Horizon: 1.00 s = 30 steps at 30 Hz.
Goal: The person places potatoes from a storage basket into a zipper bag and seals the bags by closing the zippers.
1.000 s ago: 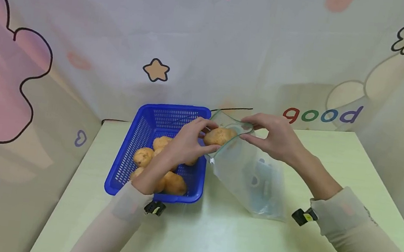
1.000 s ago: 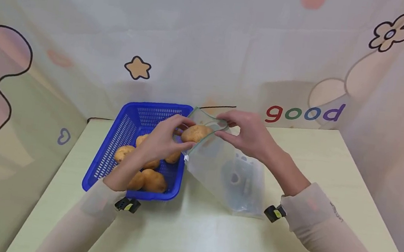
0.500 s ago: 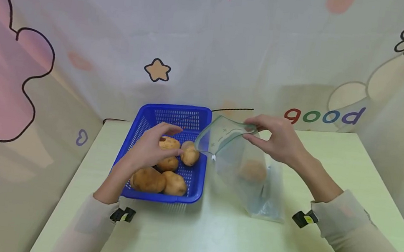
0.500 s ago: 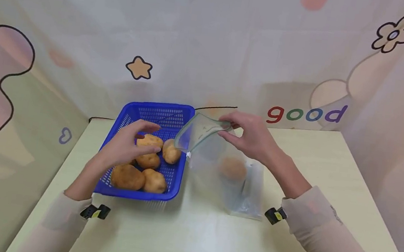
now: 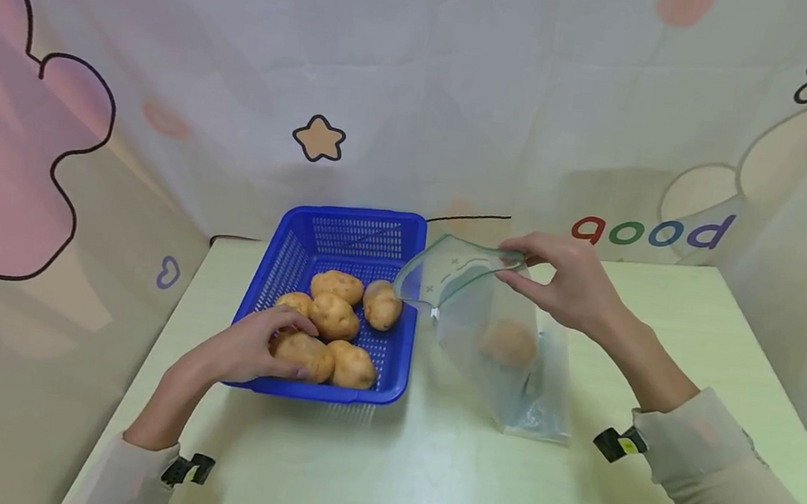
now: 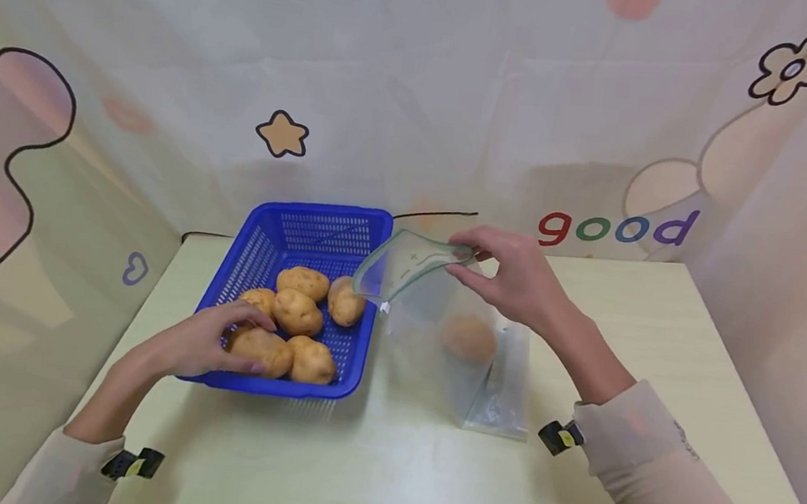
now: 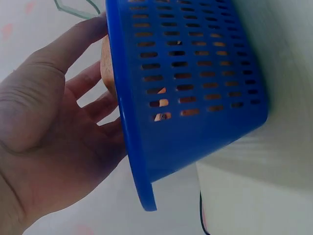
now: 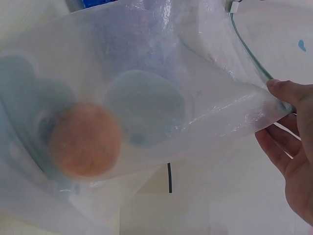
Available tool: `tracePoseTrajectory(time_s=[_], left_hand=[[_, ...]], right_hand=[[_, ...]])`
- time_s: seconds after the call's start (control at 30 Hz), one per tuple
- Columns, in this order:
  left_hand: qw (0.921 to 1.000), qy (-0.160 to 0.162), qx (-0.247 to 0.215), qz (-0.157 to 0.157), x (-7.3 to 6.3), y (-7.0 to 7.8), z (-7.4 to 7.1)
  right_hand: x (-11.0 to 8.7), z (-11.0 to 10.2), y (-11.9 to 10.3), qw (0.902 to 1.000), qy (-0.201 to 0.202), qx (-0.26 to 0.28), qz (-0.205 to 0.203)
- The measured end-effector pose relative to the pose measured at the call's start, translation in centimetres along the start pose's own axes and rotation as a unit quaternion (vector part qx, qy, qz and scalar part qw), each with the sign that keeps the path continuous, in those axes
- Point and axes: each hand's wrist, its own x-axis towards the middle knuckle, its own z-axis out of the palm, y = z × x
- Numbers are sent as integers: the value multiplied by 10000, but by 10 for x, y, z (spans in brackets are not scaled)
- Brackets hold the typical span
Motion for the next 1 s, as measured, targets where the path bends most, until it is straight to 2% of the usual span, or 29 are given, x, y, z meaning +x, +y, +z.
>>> tracePoseTrajectory(time_s=[0.17, 0.27, 0.43, 0.53, 0.63, 0.73, 0.9, 1.0], left_hand=[[9996, 187, -168, -128, 6, 2, -4], [9975, 564, -380, -172, 16, 12, -8], [9892, 1417, -384, 44, 47, 44, -9], [9849, 1687, -352, 158, 71, 63, -4], [9824, 1779, -468, 328, 94, 79, 4], [9809, 1761, -641, 517, 112, 91, 13], [9819, 1583, -839, 606, 129, 101, 29], [9824, 1509, -890, 652, 135, 105, 36]], right_hand=[[1, -2, 0, 9999, -54, -26, 118], [1, -2, 0, 9997, -96, -12, 230], [1, 0, -2, 9993, -83, 24, 365], [2, 2, -4, 9991, -95, 60, 405], [3, 3, -6, 9988, -142, 66, 456], [5, 3, -7, 9983, -216, 65, 531], [7, 4, -7, 9973, -341, 73, 644], [7, 5, -6, 9979, -274, 56, 579]])
